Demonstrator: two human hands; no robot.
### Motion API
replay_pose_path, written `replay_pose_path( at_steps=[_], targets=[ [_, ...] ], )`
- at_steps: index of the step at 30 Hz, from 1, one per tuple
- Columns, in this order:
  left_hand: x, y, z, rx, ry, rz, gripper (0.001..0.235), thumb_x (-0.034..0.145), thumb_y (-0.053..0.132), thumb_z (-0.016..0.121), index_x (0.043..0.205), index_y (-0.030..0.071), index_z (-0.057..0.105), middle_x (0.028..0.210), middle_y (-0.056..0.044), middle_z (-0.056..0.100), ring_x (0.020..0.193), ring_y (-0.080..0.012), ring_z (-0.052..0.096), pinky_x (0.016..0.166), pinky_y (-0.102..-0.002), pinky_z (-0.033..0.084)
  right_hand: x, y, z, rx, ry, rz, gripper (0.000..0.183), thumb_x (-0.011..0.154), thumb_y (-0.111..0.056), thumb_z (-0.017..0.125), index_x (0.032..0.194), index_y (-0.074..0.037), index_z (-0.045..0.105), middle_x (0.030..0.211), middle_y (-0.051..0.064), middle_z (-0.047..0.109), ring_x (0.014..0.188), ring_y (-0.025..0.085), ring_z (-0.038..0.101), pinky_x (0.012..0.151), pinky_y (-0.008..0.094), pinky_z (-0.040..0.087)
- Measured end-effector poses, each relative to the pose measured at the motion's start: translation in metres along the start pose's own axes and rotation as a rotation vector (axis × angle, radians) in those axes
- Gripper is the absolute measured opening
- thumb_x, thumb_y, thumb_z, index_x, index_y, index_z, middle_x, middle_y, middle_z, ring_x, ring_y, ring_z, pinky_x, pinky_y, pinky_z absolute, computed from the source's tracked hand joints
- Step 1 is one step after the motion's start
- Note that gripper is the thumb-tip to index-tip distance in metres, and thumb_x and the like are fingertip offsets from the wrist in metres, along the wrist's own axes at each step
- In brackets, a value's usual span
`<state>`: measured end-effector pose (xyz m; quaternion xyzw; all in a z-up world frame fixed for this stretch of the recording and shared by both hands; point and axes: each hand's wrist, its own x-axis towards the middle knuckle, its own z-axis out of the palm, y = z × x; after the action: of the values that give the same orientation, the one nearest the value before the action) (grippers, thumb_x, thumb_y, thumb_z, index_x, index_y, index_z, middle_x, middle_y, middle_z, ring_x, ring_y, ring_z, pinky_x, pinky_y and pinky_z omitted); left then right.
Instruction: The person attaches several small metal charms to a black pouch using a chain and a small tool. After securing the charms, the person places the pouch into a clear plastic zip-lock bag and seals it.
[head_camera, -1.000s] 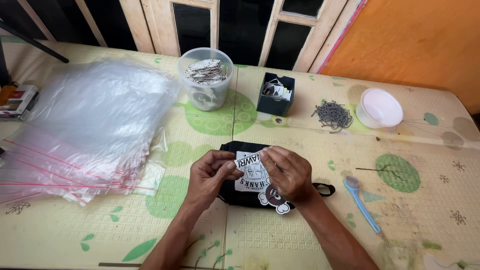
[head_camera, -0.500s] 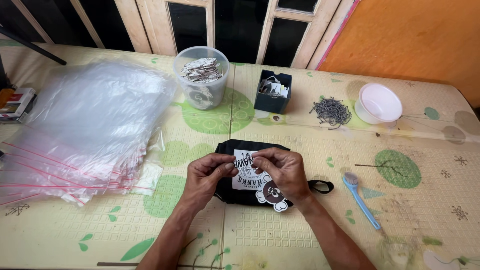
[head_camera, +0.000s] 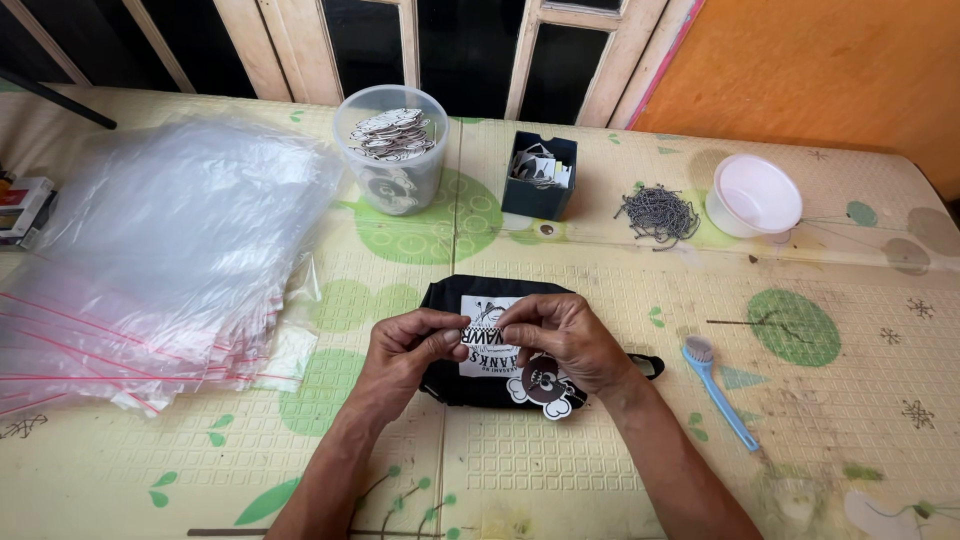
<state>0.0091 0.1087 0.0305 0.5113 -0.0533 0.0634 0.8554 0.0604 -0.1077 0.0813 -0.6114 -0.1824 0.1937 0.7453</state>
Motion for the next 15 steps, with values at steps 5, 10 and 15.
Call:
replay_pose_path(
  at_steps=[5,10,15],
  targets=[
    [-0.002,0.004,0.000,-0.021,-0.009,-0.039,0.020,0.089,-0.010,0.068,0.107,-0.015,0.073,0.077,-0.019,0.076,0.073,-0.0236,0.078,0.074,-0.037,0.069,-0.002,-0.003,-0.002,-0.004,-0.069,0.026,0.010,0.082,0.003,0.081,0.091,0.008,0.078,0.071,0.013,0.072,0.063,0.012,0.066,0.047,0.023,0.059],
    [-0.004,0.011,0.002,-0.010,-0.040,-0.109,0.022,0.089,-0.009,0.068,0.109,-0.015,0.073,0.076,-0.021,0.075,0.069,-0.0236,0.077,0.070,-0.035,0.069,-0.001,-0.003,-0.003,0.018,-0.169,0.030,0.009,0.080,0.005,0.081,0.088,0.008,0.078,0.069,0.016,0.070,0.059,0.014,0.065,0.044,0.025,0.058],
    [-0.002,0.006,-0.003,-0.051,-0.055,-0.127,0.035,0.088,-0.006,0.071,0.122,-0.013,0.065,0.079,-0.021,0.074,0.067,-0.0231,0.077,0.068,-0.036,0.069,0.001,0.002,-0.009,-0.008,-0.169,0.036,0.012,0.079,0.006,0.082,0.089,0.009,0.077,0.068,0.017,0.070,0.058,0.014,0.065,0.043,0.023,0.056]
  ],
)
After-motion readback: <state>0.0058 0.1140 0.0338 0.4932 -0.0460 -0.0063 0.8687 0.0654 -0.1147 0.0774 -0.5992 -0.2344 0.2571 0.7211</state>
